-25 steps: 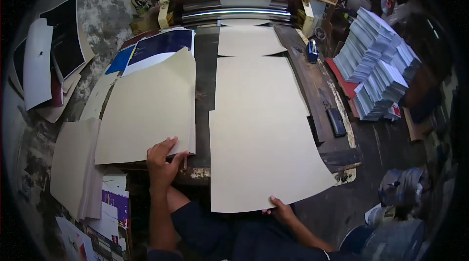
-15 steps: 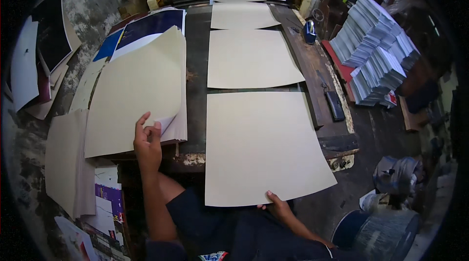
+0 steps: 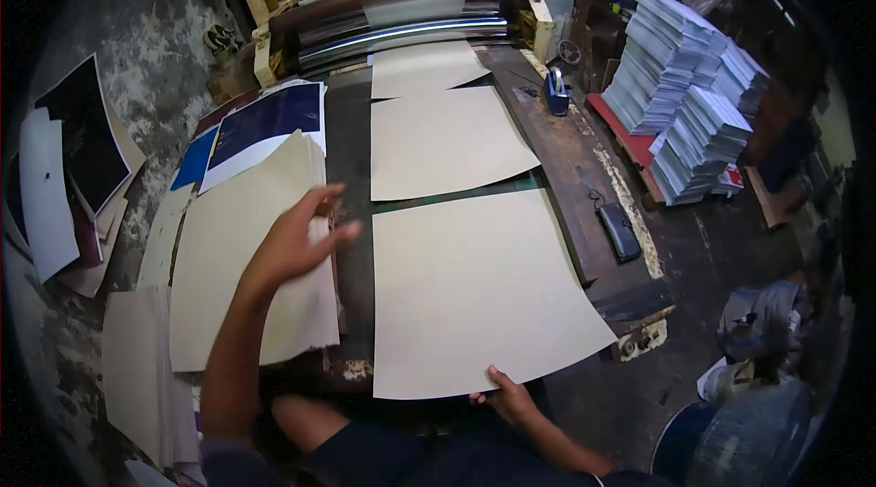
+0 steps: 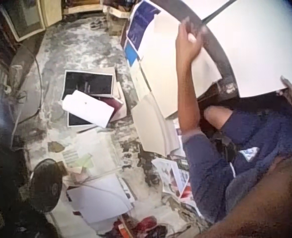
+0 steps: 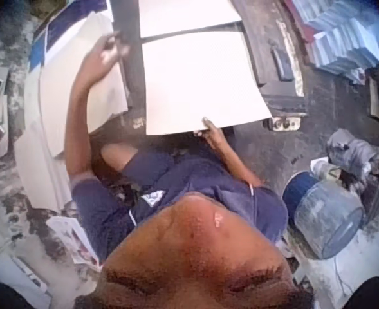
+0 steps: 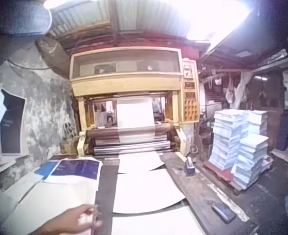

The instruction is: The person takes sheets of paper from a stack and feeds them onto the conveyor bed of a laminating machine by hand, sliding each sheet toward the rollers.

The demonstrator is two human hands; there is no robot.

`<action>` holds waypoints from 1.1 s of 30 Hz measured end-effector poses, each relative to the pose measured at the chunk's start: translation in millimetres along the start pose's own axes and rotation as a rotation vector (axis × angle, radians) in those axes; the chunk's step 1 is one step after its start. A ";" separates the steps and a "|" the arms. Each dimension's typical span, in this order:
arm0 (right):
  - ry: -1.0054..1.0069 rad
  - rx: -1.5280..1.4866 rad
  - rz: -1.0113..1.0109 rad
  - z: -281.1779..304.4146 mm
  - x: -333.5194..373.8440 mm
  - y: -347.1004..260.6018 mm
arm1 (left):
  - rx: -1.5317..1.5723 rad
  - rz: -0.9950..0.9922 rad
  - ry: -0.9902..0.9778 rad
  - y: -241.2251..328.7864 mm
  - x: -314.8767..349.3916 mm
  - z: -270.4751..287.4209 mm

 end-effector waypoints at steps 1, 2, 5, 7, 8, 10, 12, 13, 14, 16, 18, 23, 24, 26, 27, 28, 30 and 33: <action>0.004 -0.012 -0.012 -4.9 -3.3 -5.0 | 0.018 0.056 -0.078 -13.9 -44.7 -19.8; 0.009 -0.020 -0.005 -4.6 -8.6 -9.6 | 0.047 0.104 -0.164 -33.8 -92.2 -53.3; -0.005 0.006 -0.057 -15.4 -19.2 -20.8 | -0.264 0.218 -0.152 -122.4 -207.2 -125.4; 0.004 0.000 -0.073 -23.5 -28.7 -25.0 | -0.271 0.302 -0.073 -196.2 -257.7 -159.2; 0.022 -0.015 -0.102 -24.7 -35.2 -26.2 | -0.197 0.386 -0.084 -218.8 -269.5 -181.5; -0.010 0.026 -0.078 -26.9 -45.6 -34.8 | -0.174 0.572 0.036 -256.0 -282.3 -221.6; 0.009 -0.011 -0.094 -28.2 -51.2 -36.6 | -0.037 0.608 0.083 -268.5 -298.1 -242.5; 0.092 -0.047 -0.187 -27.0 -50.0 -36.7 | -0.039 0.605 0.062 -271.2 -309.5 -253.1; 0.172 -0.081 -0.281 -25.2 -51.5 -33.9 | -0.039 0.560 0.087 -273.3 -323.9 -257.5; 0.108 -0.059 -0.252 -23.4 -63.8 -35.6 | -0.036 0.518 0.110 -279.4 -341.7 -260.4; -0.026 0.005 -0.095 -41.9 -76.3 -72.6 | -0.011 0.475 0.180 -294.9 -356.5 -239.9; 0.070 -0.126 -0.180 -59.4 -105.2 -83.3 | -0.114 0.107 0.294 -240.6 -367.9 -204.6; 0.085 -0.144 -0.185 -61.7 -111.8 -86.9 | -0.158 0.032 0.283 -218.3 -366.6 -192.9; 0.075 -0.179 -0.121 -68.6 -124.0 -90.0 | -0.253 -0.146 0.250 -183.6 -360.0 -155.5; 0.067 -0.169 -0.108 -65.3 -133.6 -91.9 | -0.240 -0.163 0.238 -159.2 -347.5 -147.9; 0.056 -0.158 -0.095 -63.0 -142.7 -94.0 | -0.229 -0.180 0.228 -135.5 -332.3 -134.8; 0.027 -0.159 -0.042 -69.3 -156.4 -103.0 | -0.313 -0.308 0.231 -102.4 -284.4 -89.3; 0.026 -0.123 -0.024 -86.8 -179.6 -105.7 | -0.491 -0.582 0.278 -83.0 -172.6 -25.4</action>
Point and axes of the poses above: each hand's wrist, its own x-axis away from the middle knuckle, its own z-axis out of the back of the hand, y = z × x, the point moved 5 cm from there along -x, towards the middle knuckle, and after that the axes turned 14 degrees about y, right-handed, at the moved point
